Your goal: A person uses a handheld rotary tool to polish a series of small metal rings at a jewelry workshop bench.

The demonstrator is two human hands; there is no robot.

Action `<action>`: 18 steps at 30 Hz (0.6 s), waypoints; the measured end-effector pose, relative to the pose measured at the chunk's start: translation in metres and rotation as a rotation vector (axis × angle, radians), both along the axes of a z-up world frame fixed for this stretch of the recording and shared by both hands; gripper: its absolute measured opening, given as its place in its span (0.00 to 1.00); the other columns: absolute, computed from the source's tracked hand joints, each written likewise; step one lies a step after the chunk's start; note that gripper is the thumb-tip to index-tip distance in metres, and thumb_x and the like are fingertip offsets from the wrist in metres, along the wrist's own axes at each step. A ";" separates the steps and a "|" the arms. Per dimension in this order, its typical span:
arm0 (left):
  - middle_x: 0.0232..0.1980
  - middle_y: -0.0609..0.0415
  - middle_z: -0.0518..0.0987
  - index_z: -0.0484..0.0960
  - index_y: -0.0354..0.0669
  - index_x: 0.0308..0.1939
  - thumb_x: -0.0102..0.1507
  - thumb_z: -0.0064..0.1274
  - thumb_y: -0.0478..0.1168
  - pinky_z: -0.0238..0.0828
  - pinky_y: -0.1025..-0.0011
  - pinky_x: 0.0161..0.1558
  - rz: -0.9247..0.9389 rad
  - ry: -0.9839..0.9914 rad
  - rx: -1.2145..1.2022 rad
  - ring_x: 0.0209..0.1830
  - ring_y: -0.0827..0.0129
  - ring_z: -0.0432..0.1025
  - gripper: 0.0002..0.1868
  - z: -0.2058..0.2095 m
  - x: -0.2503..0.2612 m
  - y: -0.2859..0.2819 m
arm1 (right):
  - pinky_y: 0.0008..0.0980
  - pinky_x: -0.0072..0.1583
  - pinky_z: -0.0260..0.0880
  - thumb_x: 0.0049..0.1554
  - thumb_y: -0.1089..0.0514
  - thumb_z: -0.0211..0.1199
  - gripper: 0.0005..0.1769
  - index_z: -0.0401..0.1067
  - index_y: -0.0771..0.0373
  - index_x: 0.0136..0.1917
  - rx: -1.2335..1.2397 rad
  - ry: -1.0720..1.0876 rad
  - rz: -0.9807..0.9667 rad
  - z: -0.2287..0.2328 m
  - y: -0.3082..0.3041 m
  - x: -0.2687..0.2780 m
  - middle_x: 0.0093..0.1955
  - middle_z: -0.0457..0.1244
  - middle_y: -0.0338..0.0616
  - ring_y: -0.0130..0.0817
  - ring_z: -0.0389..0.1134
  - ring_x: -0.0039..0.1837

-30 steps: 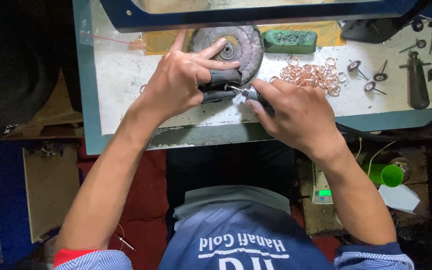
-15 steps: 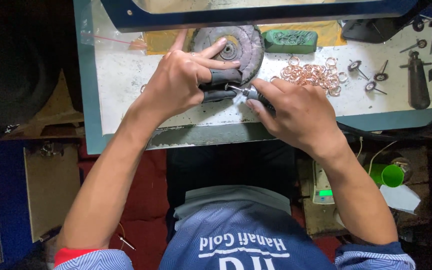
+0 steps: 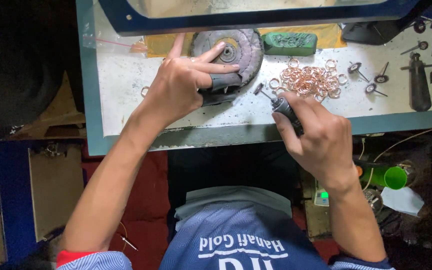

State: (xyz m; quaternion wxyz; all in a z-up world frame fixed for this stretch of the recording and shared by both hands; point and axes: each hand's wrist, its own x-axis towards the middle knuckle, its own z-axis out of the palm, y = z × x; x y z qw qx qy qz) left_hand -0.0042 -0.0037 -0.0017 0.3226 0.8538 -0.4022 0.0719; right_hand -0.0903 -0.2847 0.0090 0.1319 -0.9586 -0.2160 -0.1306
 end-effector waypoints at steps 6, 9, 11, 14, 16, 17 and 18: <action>0.54 0.45 0.86 0.69 0.48 0.06 0.40 0.40 0.08 0.37 0.25 0.73 0.042 0.012 0.035 0.67 0.33 0.71 0.26 0.013 -0.014 0.003 | 0.40 0.33 0.64 0.66 0.51 0.67 0.18 0.74 0.57 0.66 0.006 -0.022 -0.026 -0.003 -0.001 -0.002 0.52 0.71 0.44 0.45 0.69 0.37; 0.57 0.52 0.83 0.78 0.44 0.13 0.52 0.60 0.14 0.30 0.25 0.75 0.103 0.076 -0.098 0.69 0.36 0.70 0.23 0.017 -0.028 0.019 | 0.45 0.34 0.66 0.66 0.47 0.66 0.20 0.74 0.53 0.68 -0.064 -0.035 -0.070 -0.009 -0.002 -0.002 0.53 0.71 0.40 0.49 0.71 0.40; 0.56 0.47 0.84 0.69 0.44 0.09 0.46 0.49 0.13 0.28 0.25 0.75 0.150 0.092 -0.088 0.69 0.32 0.68 0.22 0.018 -0.035 0.028 | 0.42 0.33 0.65 0.66 0.47 0.65 0.19 0.75 0.54 0.67 -0.065 -0.025 -0.052 -0.006 0.001 0.000 0.54 0.72 0.41 0.46 0.71 0.39; 0.57 0.42 0.83 0.58 0.44 0.07 0.39 0.38 0.12 0.24 0.26 0.76 0.216 0.106 -0.070 0.71 0.29 0.66 0.21 0.019 -0.043 0.039 | 0.42 0.31 0.64 0.67 0.46 0.63 0.20 0.74 0.54 0.68 -0.081 -0.012 -0.037 -0.005 0.003 0.001 0.55 0.73 0.43 0.45 0.71 0.37; 0.60 0.41 0.81 0.56 0.43 0.08 0.39 0.39 0.13 0.24 0.27 0.76 0.237 0.107 -0.057 0.73 0.29 0.65 0.21 0.021 -0.048 0.045 | 0.43 0.32 0.65 0.67 0.46 0.63 0.20 0.74 0.54 0.69 -0.093 -0.009 -0.038 -0.005 0.003 0.000 0.56 0.73 0.43 0.47 0.70 0.36; 0.62 0.42 0.81 0.70 0.43 0.15 0.43 0.41 0.14 0.24 0.27 0.77 0.261 0.107 -0.045 0.74 0.28 0.64 0.18 0.022 -0.051 0.049 | 0.43 0.32 0.64 0.67 0.45 0.63 0.20 0.74 0.54 0.68 -0.096 -0.003 -0.046 -0.005 0.003 -0.001 0.54 0.72 0.43 0.47 0.70 0.36; 0.64 0.42 0.80 0.84 0.42 0.22 0.46 0.42 0.15 0.25 0.28 0.77 0.285 0.108 -0.033 0.75 0.28 0.64 0.21 0.024 -0.053 0.052 | 0.43 0.32 0.64 0.68 0.45 0.62 0.20 0.74 0.54 0.68 -0.100 0.002 -0.053 -0.005 0.002 -0.001 0.53 0.72 0.42 0.47 0.70 0.36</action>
